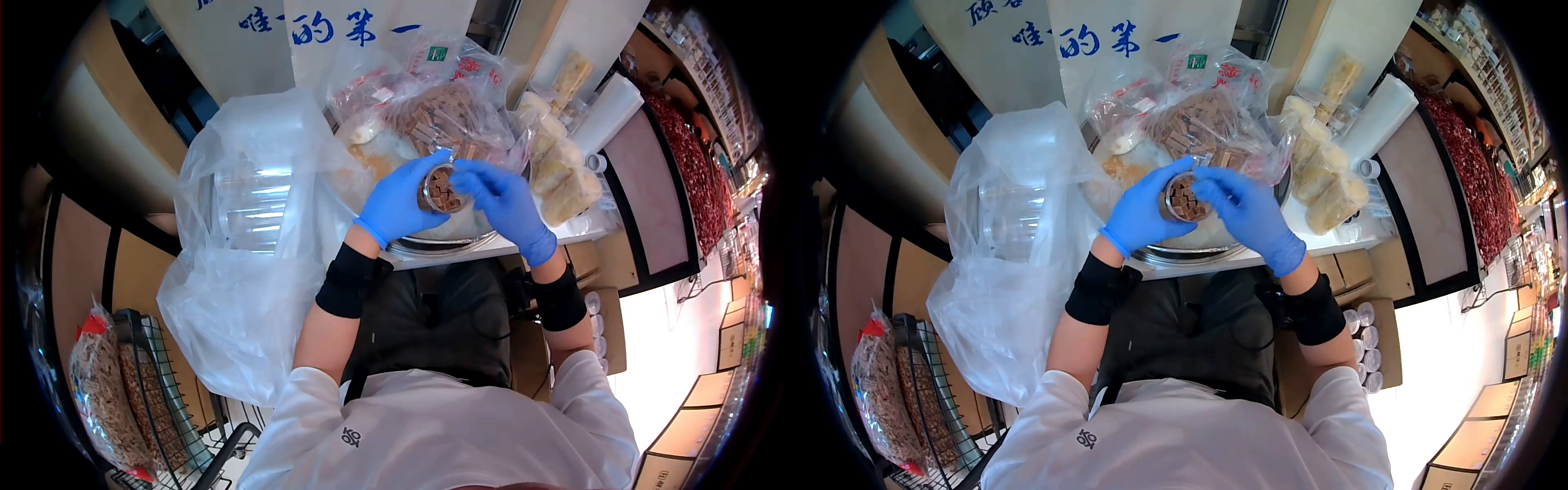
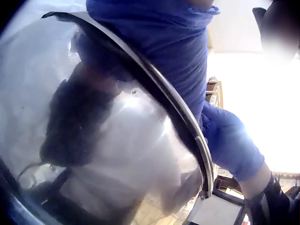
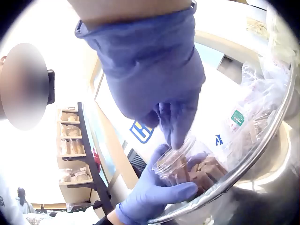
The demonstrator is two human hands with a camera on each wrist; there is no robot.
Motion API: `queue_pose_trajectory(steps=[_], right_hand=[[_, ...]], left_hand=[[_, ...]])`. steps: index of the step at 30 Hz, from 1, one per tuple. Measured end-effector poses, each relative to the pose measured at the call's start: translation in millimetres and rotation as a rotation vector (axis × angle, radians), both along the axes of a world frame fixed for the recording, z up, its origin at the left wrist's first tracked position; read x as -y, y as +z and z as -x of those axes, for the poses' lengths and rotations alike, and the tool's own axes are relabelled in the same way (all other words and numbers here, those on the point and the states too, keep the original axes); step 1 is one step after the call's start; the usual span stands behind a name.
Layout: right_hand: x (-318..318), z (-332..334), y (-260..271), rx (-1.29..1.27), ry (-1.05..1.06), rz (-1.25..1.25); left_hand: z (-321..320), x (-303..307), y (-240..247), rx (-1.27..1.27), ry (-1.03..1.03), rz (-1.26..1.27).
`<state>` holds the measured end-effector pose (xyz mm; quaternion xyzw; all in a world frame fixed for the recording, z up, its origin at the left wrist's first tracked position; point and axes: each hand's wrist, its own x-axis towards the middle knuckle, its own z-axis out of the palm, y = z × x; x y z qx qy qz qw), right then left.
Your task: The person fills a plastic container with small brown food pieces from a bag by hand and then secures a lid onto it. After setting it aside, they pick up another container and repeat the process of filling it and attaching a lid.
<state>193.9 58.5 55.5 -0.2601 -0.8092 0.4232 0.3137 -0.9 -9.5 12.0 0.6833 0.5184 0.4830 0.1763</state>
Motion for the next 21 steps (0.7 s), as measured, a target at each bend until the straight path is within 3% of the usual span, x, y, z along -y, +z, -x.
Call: queue_pose_trajectory(steps=[1,3,5,7,8,10,14,16,21], right_hand=[[-5,0,1,-0.008,-0.002,-0.006],[-22,-2,-3,-0.282,-0.091,0.042],[-57,-7,-13,-0.292,-0.137,0.029],[-97,-11,-29,-0.299,-0.363,-0.198],[-112,-14,-31,-0.305,-0.365,-0.199],[-140,-19,-34,-0.118,-0.498,-0.359],[-172,-17,-54,-0.049,-0.355,-0.449],[-166,-12,-60,0.111,-0.174,-0.173],[-189,-11,-84,0.054,-0.210,-0.074]], left_hand=[[0,0,0,-0.008,-0.002,-0.006],[0,-3,-6,-0.091,0.073,-0.182],[1,-4,-11,-0.121,0.082,-0.168],[2,-6,-14,-0.153,0.095,-0.159],[3,-6,-15,-0.135,0.095,-0.146],[5,-7,-16,-0.123,0.093,-0.137],[4,-5,-17,-0.100,0.107,-0.174],[4,-4,-17,-0.080,0.118,-0.145],[5,-6,-18,-0.117,0.128,-0.119]])
